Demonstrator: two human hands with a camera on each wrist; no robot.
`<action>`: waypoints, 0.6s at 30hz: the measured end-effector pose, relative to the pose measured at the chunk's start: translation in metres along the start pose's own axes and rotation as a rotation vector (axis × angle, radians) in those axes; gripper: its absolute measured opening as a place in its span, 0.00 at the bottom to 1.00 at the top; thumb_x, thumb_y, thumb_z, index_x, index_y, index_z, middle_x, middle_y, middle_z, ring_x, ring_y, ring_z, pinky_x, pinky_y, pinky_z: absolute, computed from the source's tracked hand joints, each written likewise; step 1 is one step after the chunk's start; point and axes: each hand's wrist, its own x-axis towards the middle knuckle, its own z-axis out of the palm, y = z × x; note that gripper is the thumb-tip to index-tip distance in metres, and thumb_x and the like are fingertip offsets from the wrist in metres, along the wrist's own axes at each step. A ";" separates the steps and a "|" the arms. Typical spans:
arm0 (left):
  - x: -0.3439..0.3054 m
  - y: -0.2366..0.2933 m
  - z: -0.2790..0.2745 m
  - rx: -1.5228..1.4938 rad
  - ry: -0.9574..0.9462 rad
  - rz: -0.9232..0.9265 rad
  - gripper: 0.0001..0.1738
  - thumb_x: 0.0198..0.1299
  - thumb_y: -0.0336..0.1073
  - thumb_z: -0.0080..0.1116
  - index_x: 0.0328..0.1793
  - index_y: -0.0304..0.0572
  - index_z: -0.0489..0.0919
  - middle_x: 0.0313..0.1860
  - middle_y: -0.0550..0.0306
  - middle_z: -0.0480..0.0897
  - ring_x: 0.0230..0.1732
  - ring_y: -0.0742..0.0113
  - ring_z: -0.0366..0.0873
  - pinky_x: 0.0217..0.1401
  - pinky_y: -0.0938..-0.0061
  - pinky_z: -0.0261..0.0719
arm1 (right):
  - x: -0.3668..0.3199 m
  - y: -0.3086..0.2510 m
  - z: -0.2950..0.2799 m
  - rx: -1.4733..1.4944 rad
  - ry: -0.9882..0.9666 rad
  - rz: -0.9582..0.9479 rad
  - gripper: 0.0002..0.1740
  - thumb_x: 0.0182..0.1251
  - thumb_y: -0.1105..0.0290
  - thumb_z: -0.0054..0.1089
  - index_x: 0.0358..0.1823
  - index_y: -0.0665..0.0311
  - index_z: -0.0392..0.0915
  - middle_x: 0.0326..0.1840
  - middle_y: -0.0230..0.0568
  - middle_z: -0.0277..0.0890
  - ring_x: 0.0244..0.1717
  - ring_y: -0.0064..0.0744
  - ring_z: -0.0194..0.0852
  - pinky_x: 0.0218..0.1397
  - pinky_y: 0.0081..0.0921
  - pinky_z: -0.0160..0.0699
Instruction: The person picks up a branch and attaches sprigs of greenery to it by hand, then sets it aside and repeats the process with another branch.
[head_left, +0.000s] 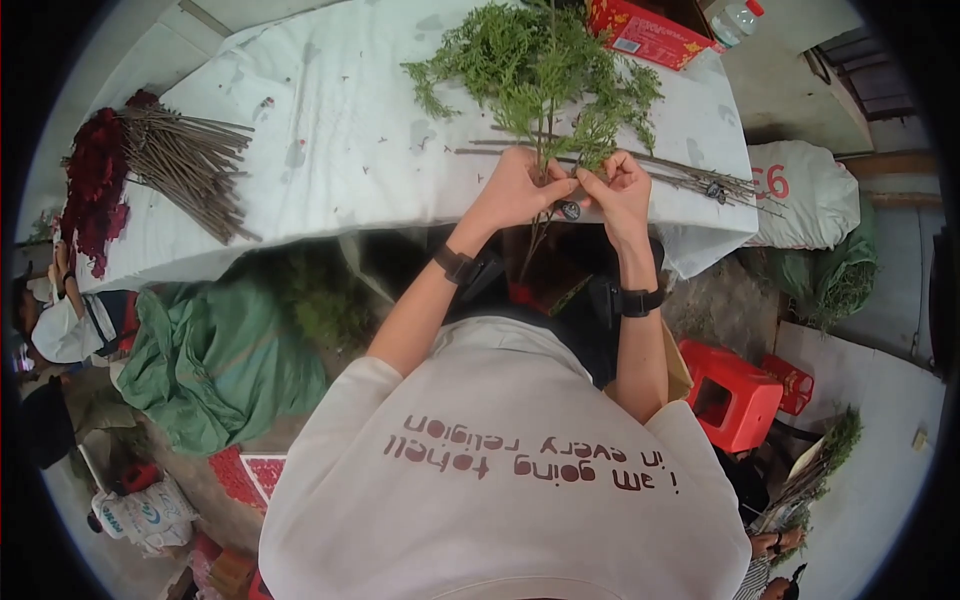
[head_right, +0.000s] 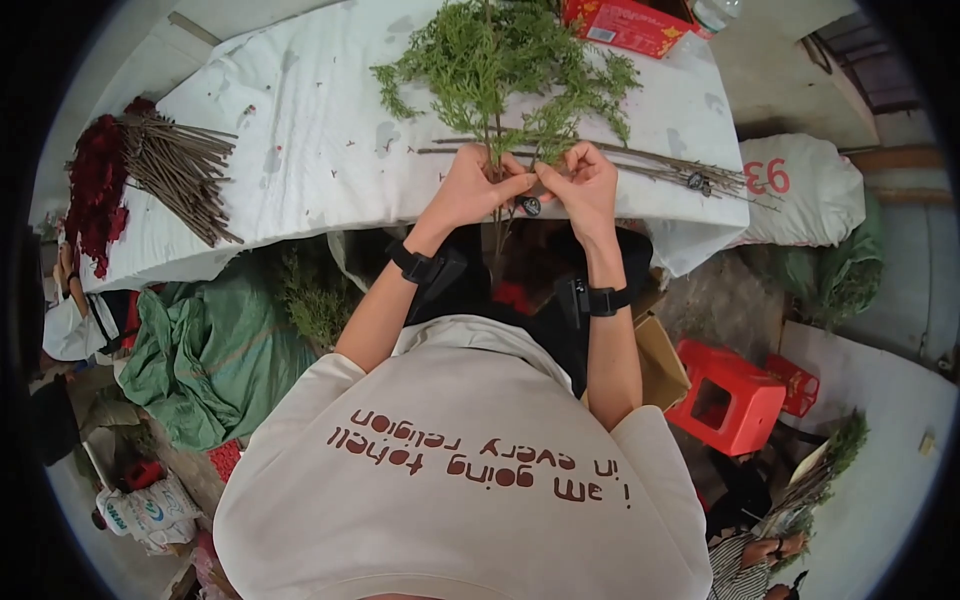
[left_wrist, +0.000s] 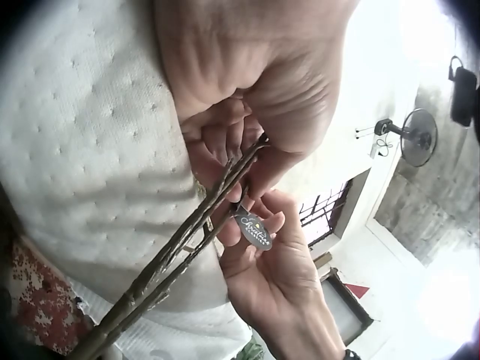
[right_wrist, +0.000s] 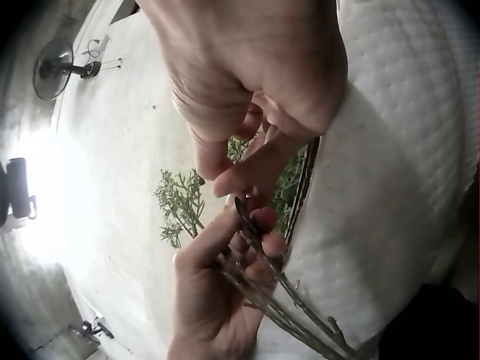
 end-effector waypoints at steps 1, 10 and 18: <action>0.000 0.001 0.000 0.004 -0.004 -0.002 0.10 0.60 0.29 0.64 0.30 0.28 0.83 0.23 0.57 0.83 0.22 0.78 0.79 0.24 0.80 0.76 | 0.000 0.000 0.000 0.022 0.004 -0.005 0.16 0.57 0.83 0.68 0.30 0.62 0.66 0.28 0.30 0.73 0.24 0.19 0.76 0.22 0.14 0.77; -0.004 0.009 0.002 -0.041 -0.022 0.070 0.11 0.61 0.32 0.65 0.32 0.29 0.84 0.24 0.57 0.84 0.24 0.77 0.80 0.25 0.82 0.77 | -0.003 -0.006 0.002 0.277 0.026 -0.016 0.16 0.77 0.60 0.48 0.36 0.66 0.69 0.31 0.36 0.73 0.28 0.35 0.83 0.25 0.25 0.83; -0.053 0.065 -0.011 0.027 0.125 0.152 0.09 0.61 0.31 0.65 0.37 0.28 0.85 0.26 0.57 0.85 0.24 0.79 0.77 0.26 0.83 0.72 | -0.002 -0.004 -0.005 0.222 -0.052 0.116 0.26 0.79 0.51 0.38 0.38 0.69 0.72 0.34 0.51 0.79 0.33 0.46 0.87 0.26 0.24 0.82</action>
